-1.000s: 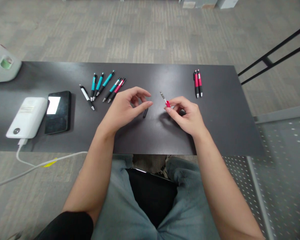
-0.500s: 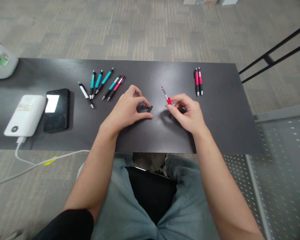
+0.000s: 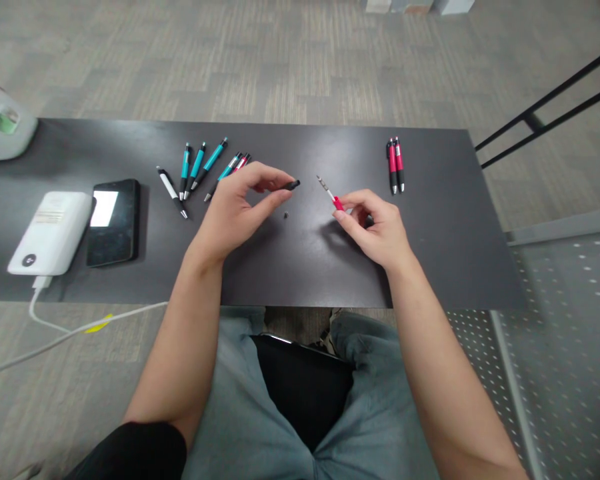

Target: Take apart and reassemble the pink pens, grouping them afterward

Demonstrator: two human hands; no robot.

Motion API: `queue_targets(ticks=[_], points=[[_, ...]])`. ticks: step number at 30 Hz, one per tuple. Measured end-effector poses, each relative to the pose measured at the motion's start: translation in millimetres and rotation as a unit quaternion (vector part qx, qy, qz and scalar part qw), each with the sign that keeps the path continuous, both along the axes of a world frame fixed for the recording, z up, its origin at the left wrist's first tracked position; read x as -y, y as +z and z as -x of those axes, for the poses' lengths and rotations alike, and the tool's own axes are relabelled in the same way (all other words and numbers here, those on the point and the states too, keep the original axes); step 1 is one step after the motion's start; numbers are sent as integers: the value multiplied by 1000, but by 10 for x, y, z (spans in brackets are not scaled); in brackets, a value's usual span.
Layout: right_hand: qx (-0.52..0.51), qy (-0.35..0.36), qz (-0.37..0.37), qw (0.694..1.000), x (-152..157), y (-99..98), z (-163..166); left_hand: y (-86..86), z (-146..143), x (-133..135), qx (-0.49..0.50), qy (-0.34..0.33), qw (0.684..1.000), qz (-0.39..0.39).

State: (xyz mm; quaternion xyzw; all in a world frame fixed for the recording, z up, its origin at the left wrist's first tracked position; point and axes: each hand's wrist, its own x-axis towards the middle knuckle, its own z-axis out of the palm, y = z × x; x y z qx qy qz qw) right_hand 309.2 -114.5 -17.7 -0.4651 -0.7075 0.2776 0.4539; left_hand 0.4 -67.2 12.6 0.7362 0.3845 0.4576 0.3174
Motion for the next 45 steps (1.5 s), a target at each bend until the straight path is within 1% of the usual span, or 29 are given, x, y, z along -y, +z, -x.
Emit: queue_targets(ticks=[3,7,14,17,22,29,35,40,42,45], points=[[4,4,-8,1000,-2,14,-5,-14,42,-25,60,25,998,7],[26,1,-6,1000,-5,1,-11,-39,51,-27,93,50,994,26],[50,6,-21,999,-5,-8,-32,-34,35,-25,108,41,993,32],[59,13,-27,998,-2,17,-35,-31,29,-23,105,33,993,35],[68,10,-13,998,10,39,-36,-32,28,-28,108,10,994,21],[73,11,-27,997,6,21,-55,-1,35,-7,94,14,995,39],[75,28,-86,993,-21,-7,-57,82,-27,75,47,-13,998,47],[96,30,-125,987,-44,-16,-54,137,-132,135,9,-18,997,75],[104,31,-129,986,-47,-9,-47,128,-187,148,13,-26,996,82],[109,29,-135,984,-44,8,-34,96,-263,161,50,-21,995,81]])
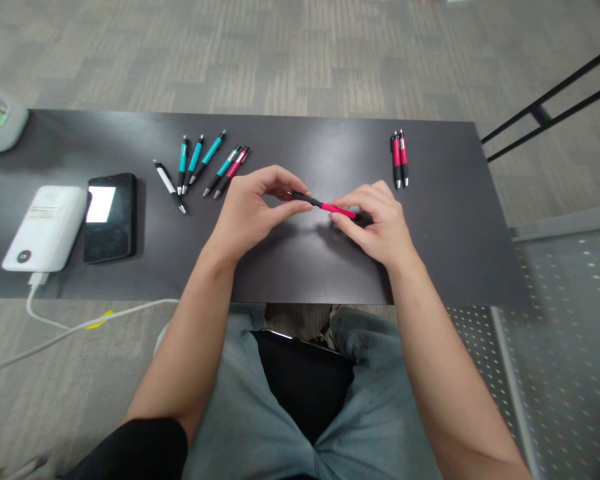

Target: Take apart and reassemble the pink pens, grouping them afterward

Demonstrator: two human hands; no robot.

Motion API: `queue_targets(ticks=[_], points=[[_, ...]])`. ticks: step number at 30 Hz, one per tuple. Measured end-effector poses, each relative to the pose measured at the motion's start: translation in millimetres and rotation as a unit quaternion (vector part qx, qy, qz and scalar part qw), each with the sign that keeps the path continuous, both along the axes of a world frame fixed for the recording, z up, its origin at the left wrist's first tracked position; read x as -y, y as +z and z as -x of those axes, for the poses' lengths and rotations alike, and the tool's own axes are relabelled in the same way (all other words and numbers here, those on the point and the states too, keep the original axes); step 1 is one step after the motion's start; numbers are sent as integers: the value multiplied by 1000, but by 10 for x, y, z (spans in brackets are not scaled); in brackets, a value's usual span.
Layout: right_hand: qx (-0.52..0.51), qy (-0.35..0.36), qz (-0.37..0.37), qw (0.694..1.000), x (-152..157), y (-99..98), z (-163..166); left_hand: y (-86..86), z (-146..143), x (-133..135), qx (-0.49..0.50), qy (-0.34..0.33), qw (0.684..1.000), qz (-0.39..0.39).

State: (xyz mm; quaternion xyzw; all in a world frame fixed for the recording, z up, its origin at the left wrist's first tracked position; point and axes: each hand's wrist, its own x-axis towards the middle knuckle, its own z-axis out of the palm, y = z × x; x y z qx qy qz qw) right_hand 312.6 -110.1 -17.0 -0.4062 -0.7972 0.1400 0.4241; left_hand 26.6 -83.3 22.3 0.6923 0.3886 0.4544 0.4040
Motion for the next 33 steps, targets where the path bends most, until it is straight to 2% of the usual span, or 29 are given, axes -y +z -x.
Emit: queue_targets(ticks=[5,13,19,30,33], points=[[-16,5,-7,1000,11,10,-9,-43,-28,0,15,28,999,8],[-53,7,-16,998,-9,-36,-12,-69,13,-31,32,8,999,25],[-59,-12,33,998,9,-33,25,-17,-10,-6,-5,19,1000,23],[-71,-22,78,994,25,-54,33,-8,2,4,-15,26,999,14],[-63,-22,71,995,15,-51,32,-15,1,7,-20,22,999,14]])
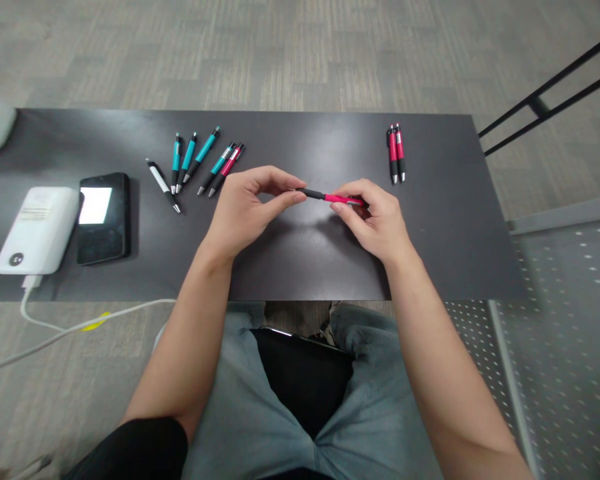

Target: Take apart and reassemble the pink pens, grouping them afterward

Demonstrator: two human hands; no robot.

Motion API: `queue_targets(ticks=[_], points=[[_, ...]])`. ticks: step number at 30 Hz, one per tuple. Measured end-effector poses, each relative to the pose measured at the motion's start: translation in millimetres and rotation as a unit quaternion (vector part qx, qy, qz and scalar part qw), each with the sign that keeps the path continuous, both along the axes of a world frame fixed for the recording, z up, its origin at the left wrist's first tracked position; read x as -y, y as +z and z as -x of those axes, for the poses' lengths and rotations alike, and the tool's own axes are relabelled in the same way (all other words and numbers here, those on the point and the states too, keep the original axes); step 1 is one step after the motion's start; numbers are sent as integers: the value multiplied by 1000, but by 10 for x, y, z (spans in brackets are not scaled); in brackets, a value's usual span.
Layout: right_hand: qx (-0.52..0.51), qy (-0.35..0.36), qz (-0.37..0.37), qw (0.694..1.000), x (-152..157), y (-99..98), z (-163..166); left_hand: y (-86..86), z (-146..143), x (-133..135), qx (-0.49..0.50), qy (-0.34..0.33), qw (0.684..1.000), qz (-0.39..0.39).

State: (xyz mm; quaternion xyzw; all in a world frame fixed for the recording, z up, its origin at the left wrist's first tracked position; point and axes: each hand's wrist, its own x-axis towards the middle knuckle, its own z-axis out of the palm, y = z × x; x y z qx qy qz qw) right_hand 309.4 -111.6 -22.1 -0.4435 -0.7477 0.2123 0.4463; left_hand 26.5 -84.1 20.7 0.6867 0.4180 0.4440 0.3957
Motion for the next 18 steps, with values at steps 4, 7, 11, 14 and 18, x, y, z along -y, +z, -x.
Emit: queue_targets(ticks=[4,7,11,14,18], points=[[1,15,-26,1000,-9,25,8,1,-8,2,3,-8,1000,-8],[-5,21,-14,1000,-2,22,10,13,-17,4,-16,-5,1000,1],[-18,15,-10,1000,5,11,9,22,-18,8,-35,-1,999,8],[-9,14,-13,1000,-6,27,11,18,-11,12,-35,-7,999,9],[-9,26,-11,1000,-14,40,12,18,-10,14,-44,-11,999,8]])
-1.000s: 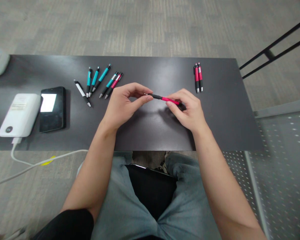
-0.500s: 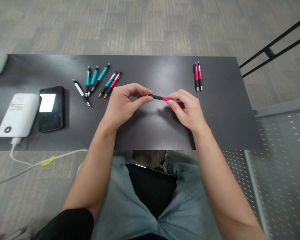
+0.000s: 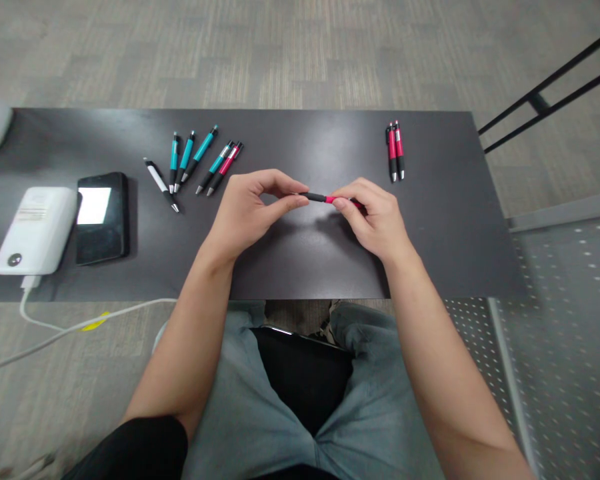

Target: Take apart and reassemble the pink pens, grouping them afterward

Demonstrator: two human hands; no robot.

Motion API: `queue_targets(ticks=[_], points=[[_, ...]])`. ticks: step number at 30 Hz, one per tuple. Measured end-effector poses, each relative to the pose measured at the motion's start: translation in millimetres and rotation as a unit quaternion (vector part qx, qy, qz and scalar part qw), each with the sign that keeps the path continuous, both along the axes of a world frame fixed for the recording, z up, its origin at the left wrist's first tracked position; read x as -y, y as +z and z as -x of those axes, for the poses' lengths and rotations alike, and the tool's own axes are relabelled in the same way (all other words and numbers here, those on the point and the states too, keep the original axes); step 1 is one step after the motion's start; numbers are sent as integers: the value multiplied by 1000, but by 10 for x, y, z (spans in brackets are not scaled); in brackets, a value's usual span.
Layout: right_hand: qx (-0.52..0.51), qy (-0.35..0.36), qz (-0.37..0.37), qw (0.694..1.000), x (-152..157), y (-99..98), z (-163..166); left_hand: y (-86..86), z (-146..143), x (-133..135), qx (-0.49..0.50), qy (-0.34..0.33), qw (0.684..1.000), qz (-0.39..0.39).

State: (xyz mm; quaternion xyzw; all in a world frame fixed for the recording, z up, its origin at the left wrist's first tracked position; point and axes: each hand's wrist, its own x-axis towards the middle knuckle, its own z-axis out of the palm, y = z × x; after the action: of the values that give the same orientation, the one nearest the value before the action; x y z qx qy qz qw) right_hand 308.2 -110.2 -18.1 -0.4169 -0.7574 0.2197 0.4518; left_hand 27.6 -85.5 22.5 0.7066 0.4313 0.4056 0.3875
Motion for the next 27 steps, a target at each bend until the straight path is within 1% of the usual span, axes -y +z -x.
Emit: queue_targets(ticks=[6,10,14,19,25,27], points=[[-21,-9,34,999,18,-55,-8,4,-17,2,14,-2,1000,-11],[-4,-9,26,1000,9,-25,-13,0,-17,10,7,1,1000,-2],[2,-7,18,1000,9,-4,-11,-3,-21,16,10,-11,1000,-8],[-25,-12,55,998,33,-34,-1,-3,-29,10,5,3,1000,-1],[-1,-5,32,999,15,15,-7,-9,-21,10,4,-12,1000,-12],[-5,-4,37,999,22,8,-5,-14,-19,10,6,-18,1000,-16]])
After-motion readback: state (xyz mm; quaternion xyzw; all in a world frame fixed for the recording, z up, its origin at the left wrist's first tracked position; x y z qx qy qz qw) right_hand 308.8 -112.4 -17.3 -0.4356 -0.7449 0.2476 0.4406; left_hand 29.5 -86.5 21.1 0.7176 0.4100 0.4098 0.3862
